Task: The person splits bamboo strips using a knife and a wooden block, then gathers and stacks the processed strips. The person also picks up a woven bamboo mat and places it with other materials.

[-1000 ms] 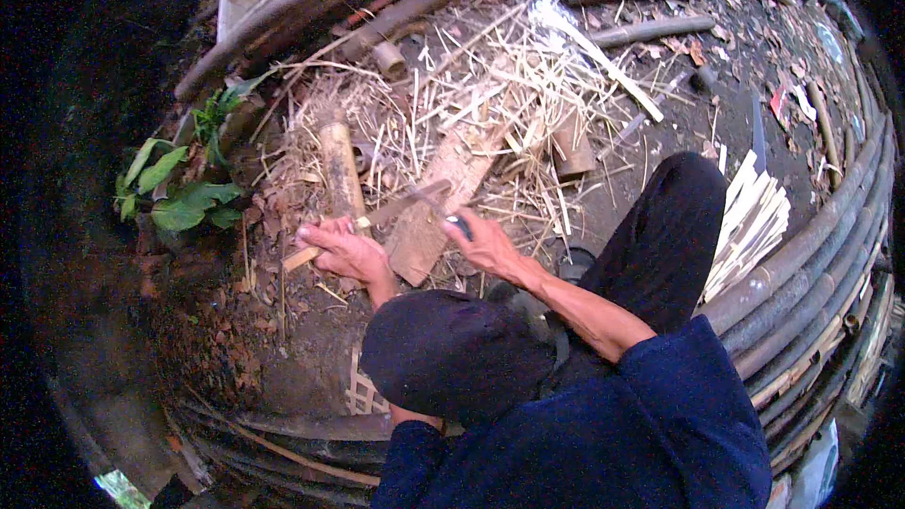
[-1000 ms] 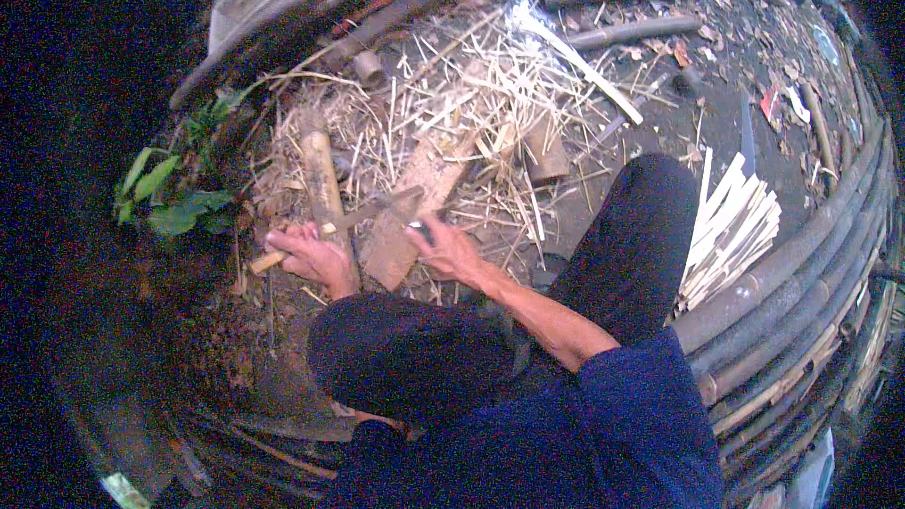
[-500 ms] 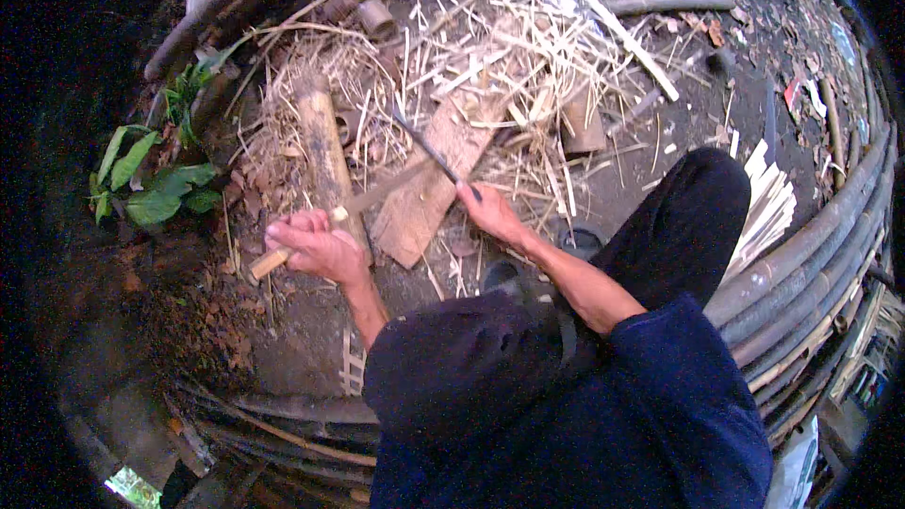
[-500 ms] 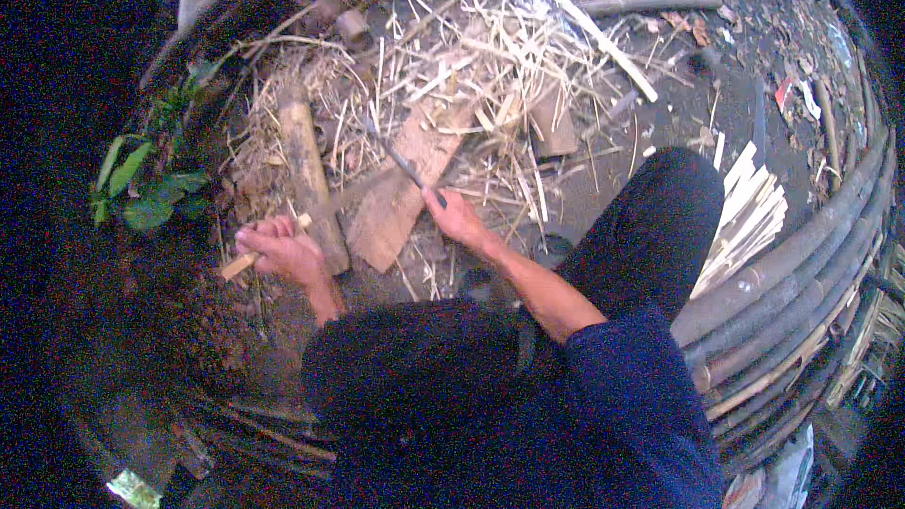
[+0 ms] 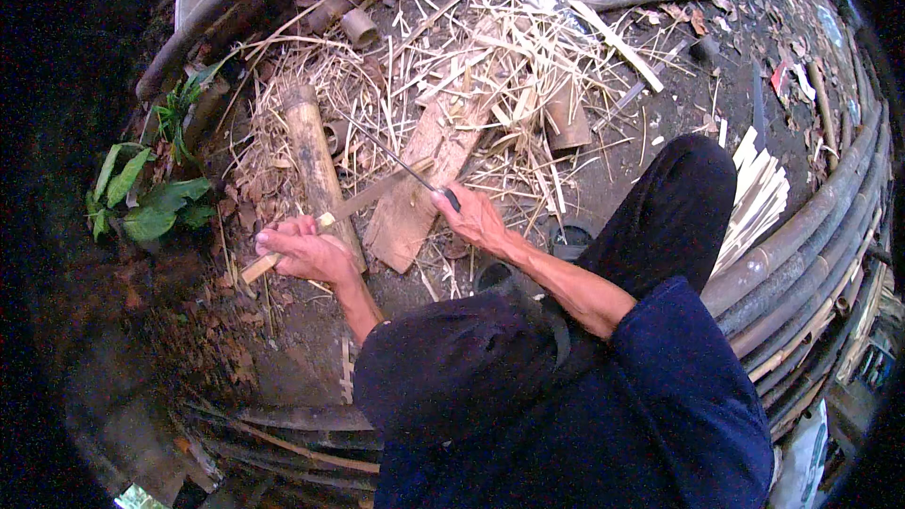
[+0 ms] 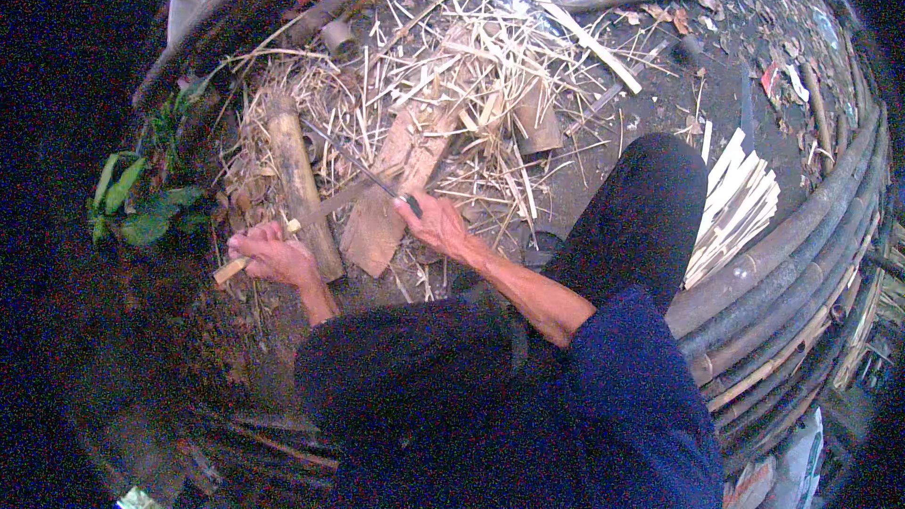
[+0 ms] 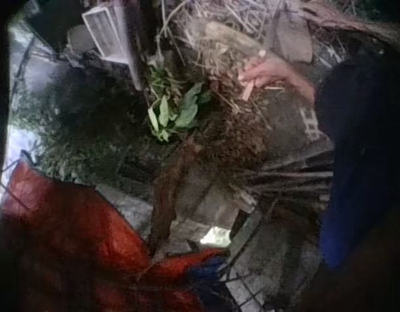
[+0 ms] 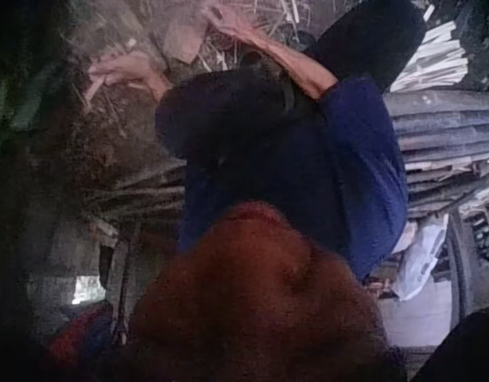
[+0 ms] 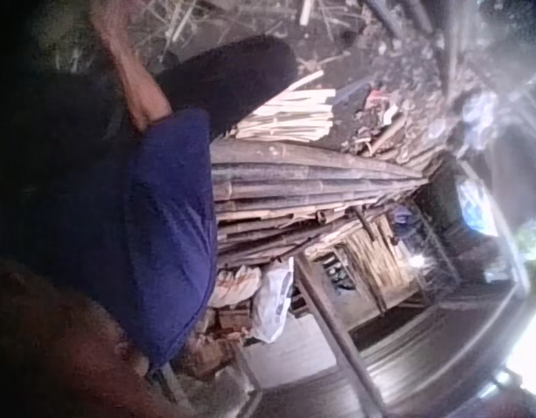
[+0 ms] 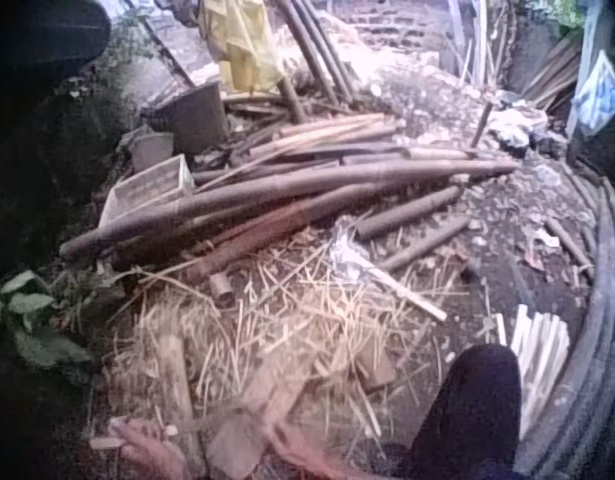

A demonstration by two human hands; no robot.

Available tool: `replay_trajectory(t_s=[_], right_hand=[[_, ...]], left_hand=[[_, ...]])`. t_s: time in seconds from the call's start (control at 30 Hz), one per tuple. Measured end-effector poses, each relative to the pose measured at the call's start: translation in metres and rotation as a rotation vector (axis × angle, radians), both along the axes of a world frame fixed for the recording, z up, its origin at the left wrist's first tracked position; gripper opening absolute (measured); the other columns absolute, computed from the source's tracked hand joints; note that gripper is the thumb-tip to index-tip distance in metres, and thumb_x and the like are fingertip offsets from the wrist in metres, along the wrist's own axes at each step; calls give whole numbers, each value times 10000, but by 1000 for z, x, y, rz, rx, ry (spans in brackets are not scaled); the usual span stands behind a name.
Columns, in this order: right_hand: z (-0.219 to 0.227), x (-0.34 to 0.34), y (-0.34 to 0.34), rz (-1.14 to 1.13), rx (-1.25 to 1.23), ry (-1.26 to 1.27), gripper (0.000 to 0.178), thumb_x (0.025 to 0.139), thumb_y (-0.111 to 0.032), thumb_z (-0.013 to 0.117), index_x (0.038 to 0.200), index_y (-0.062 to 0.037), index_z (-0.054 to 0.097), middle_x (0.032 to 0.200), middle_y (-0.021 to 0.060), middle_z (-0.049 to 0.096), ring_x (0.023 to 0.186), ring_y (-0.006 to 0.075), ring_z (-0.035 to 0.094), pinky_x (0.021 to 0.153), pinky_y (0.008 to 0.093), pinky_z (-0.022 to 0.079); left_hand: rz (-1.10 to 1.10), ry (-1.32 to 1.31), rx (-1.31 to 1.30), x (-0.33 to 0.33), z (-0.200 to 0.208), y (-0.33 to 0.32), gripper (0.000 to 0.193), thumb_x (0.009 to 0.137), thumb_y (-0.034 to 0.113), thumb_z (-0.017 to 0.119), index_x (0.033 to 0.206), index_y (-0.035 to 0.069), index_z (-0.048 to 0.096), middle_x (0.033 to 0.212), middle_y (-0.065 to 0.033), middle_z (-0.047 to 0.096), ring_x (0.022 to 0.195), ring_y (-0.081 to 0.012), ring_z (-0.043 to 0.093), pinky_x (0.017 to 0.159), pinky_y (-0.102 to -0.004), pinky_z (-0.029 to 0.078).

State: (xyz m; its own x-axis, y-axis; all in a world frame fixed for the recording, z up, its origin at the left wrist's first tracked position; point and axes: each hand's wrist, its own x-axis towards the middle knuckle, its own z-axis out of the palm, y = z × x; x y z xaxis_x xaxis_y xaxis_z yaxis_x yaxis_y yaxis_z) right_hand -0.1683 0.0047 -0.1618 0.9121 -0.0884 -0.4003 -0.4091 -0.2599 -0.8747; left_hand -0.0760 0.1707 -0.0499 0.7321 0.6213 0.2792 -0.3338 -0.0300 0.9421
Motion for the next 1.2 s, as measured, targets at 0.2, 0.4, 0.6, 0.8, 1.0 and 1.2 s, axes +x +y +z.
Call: replay_trajectory(t_s=[0.2,0.4,0.6,0.8,1.0,1.2], right_hand=[[-48,-12,-9,-85,-112,6,448,908,-456,475,1000,-28,571,872,247,629,835,425,605,734,494,464],[-75,-27,-12,-172,-311,-144,520,899,-504,464,908,1,588,890,274,622,887,432,602,763,507,466],[-38,-30,-29,13,-231,-116,494,912,-467,473,918,16,581,835,288,612,841,448,600,744,507,460],[-49,-47,-41,-48,-248,-96,516,925,-469,436,918,29,572,823,300,600,816,453,592,723,504,450],[-55,-69,-39,-29,-314,-293,409,914,-420,486,1043,-44,583,808,280,611,776,450,600,685,507,464],[-69,-81,-46,-64,-385,-40,470,914,-468,462,1101,-52,575,906,265,634,899,440,601,781,476,480]], left_hand=[[-13,31,10,-6,-1,-10,328,994,369,403,826,102,314,557,41,261,508,-73,268,464,-251,267],[-98,-41,11,-10,-3,-12,305,986,363,429,856,104,333,594,35,280,514,-66,279,472,-239,272],[-410,-164,-387,-25,4,3,799,846,747,262,1137,21,423,612,5,346,568,-115,346,595,-270,338],[-537,-204,-647,-32,9,-14,855,813,786,257,1053,-1,491,646,-19,382,611,-122,356,631,-262,328],[-456,-150,-796,-43,-31,18,679,898,565,281,896,-41,588,537,-20,365,513,-132,350,529,-245,298],[-555,-151,-774,-56,-45,18,660,912,566,326,897,-37,592,636,-59,470,584,-137,413,575,-266,360]])
